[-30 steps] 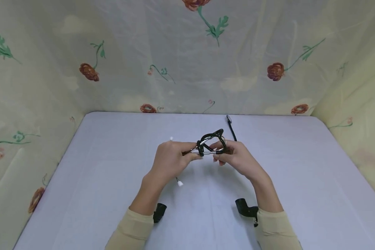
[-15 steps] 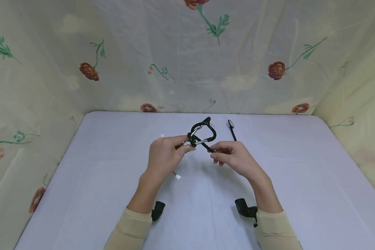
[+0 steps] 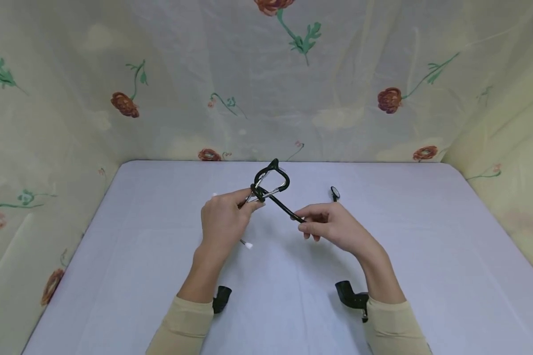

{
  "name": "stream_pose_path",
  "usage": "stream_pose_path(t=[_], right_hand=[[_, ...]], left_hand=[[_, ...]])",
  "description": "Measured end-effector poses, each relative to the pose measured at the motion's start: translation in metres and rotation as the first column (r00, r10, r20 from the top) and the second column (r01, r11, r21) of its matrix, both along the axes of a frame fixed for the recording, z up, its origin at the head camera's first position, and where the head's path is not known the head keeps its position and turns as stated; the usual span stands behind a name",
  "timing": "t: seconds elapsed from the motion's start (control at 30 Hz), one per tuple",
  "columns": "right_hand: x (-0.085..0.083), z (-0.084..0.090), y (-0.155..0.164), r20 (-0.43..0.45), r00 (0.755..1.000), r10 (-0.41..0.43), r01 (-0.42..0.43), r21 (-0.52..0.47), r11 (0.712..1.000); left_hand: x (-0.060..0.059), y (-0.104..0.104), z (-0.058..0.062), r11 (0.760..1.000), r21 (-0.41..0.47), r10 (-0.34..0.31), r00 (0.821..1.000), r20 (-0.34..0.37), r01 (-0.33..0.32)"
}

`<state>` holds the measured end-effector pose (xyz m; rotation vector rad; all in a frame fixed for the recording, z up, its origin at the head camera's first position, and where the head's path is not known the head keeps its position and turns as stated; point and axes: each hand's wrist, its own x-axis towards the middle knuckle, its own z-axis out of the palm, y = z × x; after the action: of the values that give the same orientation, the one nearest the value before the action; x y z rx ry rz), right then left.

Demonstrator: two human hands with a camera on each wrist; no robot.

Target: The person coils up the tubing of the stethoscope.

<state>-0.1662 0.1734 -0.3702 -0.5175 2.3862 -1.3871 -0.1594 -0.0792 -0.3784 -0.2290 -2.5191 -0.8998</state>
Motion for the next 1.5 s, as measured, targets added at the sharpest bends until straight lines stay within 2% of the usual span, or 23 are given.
stream_pose_path(t=[0.27, 0.4, 0.63, 0.93, 1.23, 1.5], right_hand=[[0.004, 0.007, 0.0, 0.033, 0.996, 0.088, -0.09, 0.045, 0.995], [0.005, 0.009, 0.0, 0.035, 0.995, 0.098, -0.1, 0.05, 0.994], [0.005, 0.011, 0.002, 0.035, 0.995, 0.092, -0.093, 0.048, 0.994], [0.006, 0.016, 0.006, -0.011, 0.998, 0.058, -0.057, 0.04, 0.998], [0.007, 0.018, 0.009, -0.036, 0.999, 0.035, -0.033, 0.038, 0.999], [0.009, 0.016, 0.009, -0.105, 0.994, -0.015, 0.021, 0.057, 0.998]], left_hand=[[0.001, 0.005, -0.003, 0.997, -0.073, 0.021, 0.999, 0.037, -0.018], [0.002, 0.009, -0.005, 0.993, -0.116, 0.023, 0.998, 0.05, -0.017], [0.002, 0.016, -0.008, 0.983, -0.186, 0.023, 0.998, 0.067, -0.01], [0.004, 0.026, -0.01, 0.966, -0.259, 0.025, 0.995, 0.099, 0.001], [0.008, 0.034, -0.012, 0.941, -0.334, -0.003, 0.991, 0.134, 0.048], [0.011, 0.033, -0.013, 0.919, -0.374, -0.067, 0.984, 0.168, 0.127]])
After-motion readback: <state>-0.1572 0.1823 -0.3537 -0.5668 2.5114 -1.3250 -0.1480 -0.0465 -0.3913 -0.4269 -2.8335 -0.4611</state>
